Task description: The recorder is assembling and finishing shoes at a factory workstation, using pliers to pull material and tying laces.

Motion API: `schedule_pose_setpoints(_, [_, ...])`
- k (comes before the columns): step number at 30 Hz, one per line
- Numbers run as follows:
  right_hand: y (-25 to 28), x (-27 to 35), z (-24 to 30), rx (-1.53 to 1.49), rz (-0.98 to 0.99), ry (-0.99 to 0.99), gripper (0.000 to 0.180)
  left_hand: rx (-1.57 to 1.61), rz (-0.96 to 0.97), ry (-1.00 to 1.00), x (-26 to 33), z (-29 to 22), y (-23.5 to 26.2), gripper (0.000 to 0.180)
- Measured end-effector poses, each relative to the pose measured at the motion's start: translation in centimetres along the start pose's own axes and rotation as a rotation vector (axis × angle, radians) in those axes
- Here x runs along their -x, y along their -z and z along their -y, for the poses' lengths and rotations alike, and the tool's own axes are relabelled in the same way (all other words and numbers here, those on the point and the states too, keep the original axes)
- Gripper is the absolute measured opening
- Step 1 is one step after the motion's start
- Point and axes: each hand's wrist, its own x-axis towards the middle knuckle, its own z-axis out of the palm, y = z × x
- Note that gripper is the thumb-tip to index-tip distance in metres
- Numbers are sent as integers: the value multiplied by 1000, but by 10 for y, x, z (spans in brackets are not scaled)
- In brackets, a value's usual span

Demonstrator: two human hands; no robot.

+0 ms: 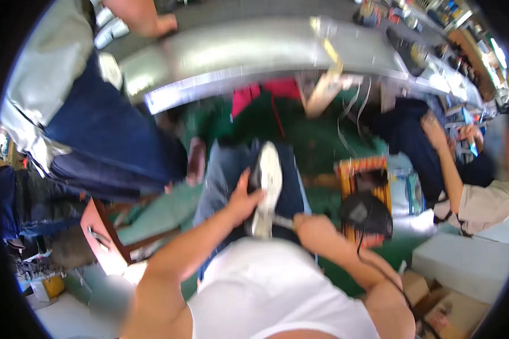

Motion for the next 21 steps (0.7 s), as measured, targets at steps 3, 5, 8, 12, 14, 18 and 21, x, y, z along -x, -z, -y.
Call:
schedule_pose_setpoints(3, [-3, 0, -24, -453, 109, -11, 27, -153, -136, -144, 0, -11, -12, 88])
schedule_pose_setpoints(5, [-5, -23, -60, -1130, 605, -207, 24, -268, -200, -237, -5, -14, -22, 89])
schedule_pose_setpoints(8, [-23, -30, -81, -1480, 802, -279, 20, -286, -107, -200, 14, 2, -18, 95])
schedule_pose_setpoints(12, [-19, -14, -77, -1413, 779, -195, 23, -238, 199, -266, 47, 37, -4, 95])
schedule_pose_setpoints(14, [2, -9, -79, -1322, 714, -257, 27, 9, 188, -158, 44, 38, -9, 94])
schedule_pose_setpoints(18, [30, -34, -41, -1147, -24, -135, 32, 88, 140, -190, 38, 40, -13, 96])
schedule_pose_setpoints(21, [15, -88, -33, -506, -251, -65, 39, -70, 138, -186, 31, 28, -13, 99])
